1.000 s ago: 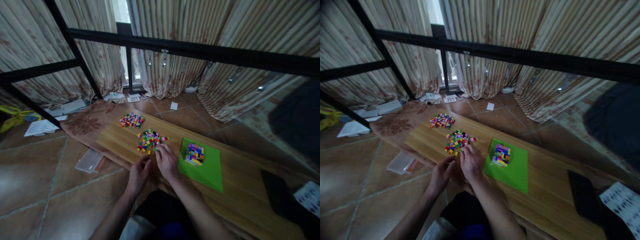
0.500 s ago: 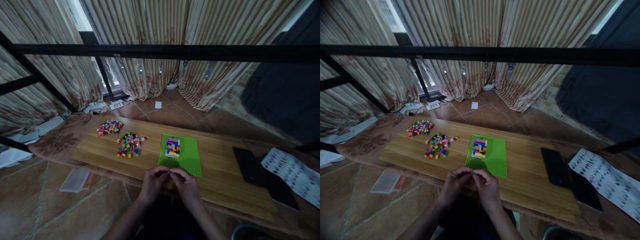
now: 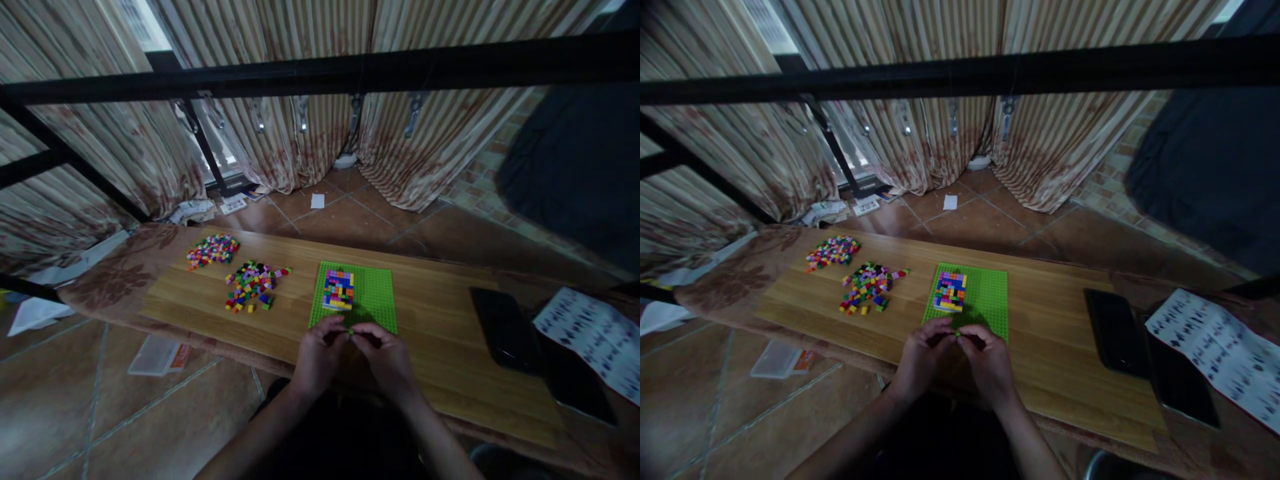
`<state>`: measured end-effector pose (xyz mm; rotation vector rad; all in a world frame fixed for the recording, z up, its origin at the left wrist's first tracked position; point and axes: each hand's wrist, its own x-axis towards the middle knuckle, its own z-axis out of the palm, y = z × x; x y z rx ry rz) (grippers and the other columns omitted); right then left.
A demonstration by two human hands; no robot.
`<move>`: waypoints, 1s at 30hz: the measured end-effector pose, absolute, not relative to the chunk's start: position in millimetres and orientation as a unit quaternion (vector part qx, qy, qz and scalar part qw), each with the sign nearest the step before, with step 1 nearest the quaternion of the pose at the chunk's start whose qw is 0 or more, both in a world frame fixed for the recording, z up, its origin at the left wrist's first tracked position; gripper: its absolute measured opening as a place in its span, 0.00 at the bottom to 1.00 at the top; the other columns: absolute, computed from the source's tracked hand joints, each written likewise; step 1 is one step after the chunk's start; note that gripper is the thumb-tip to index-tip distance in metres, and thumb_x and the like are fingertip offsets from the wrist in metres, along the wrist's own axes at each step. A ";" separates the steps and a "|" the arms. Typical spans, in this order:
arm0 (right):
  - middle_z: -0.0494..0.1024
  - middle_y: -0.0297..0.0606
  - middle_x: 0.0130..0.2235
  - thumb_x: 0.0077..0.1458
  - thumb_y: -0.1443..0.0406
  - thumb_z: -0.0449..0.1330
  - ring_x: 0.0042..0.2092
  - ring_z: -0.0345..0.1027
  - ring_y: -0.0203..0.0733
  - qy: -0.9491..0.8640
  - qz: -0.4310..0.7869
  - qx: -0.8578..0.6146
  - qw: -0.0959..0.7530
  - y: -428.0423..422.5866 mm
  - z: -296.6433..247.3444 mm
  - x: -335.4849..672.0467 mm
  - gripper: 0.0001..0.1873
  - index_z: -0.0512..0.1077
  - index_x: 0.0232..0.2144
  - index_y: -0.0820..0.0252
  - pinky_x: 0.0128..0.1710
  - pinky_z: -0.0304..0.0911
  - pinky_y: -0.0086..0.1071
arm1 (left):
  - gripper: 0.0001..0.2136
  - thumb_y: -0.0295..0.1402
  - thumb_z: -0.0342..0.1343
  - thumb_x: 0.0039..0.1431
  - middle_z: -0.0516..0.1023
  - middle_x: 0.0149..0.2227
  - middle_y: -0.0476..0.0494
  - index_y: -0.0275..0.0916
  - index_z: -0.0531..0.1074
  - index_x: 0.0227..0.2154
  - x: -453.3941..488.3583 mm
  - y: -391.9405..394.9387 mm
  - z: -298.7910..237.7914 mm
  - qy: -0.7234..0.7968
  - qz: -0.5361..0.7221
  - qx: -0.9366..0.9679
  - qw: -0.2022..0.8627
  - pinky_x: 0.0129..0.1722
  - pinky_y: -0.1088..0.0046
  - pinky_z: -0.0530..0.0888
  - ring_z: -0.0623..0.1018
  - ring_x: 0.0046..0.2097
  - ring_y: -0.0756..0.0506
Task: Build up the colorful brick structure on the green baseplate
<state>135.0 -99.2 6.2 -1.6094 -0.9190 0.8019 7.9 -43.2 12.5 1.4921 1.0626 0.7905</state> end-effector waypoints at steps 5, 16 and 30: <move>0.78 0.38 0.37 0.57 0.60 0.56 0.39 0.72 0.42 -0.487 0.191 -0.687 0.505 -82.2 13.6 146.7 0.10 0.77 0.35 0.55 0.41 0.67 0.36 | 0.11 0.28 0.53 0.59 0.78 0.41 0.44 0.41 0.71 0.44 1.9 -38.4 14.3 0.458 0.349 0.697 0.427 0.44 0.70 0.76 0.78 0.42 0.47; 0.76 0.38 0.38 0.62 0.64 0.52 0.39 0.71 0.40 -0.605 0.077 -0.660 0.438 -61.5 9.4 150.7 0.11 0.76 0.36 0.54 0.42 0.66 0.34 | 0.19 0.25 0.49 0.60 0.67 0.55 0.39 0.43 0.67 0.53 -7.1 -15.9 19.1 0.410 0.328 0.827 0.203 0.54 0.61 0.70 0.69 0.54 0.41; 0.76 0.40 0.38 0.62 0.65 0.52 0.40 0.71 0.40 -0.625 0.009 -0.636 0.453 -62.4 -4.0 150.4 0.12 0.77 0.37 0.56 0.42 0.68 0.35 | 0.21 0.24 0.51 0.57 0.64 0.59 0.36 0.38 0.66 0.54 -5.6 -11.9 15.0 0.337 0.270 0.884 0.181 0.54 0.57 0.70 0.66 0.56 0.39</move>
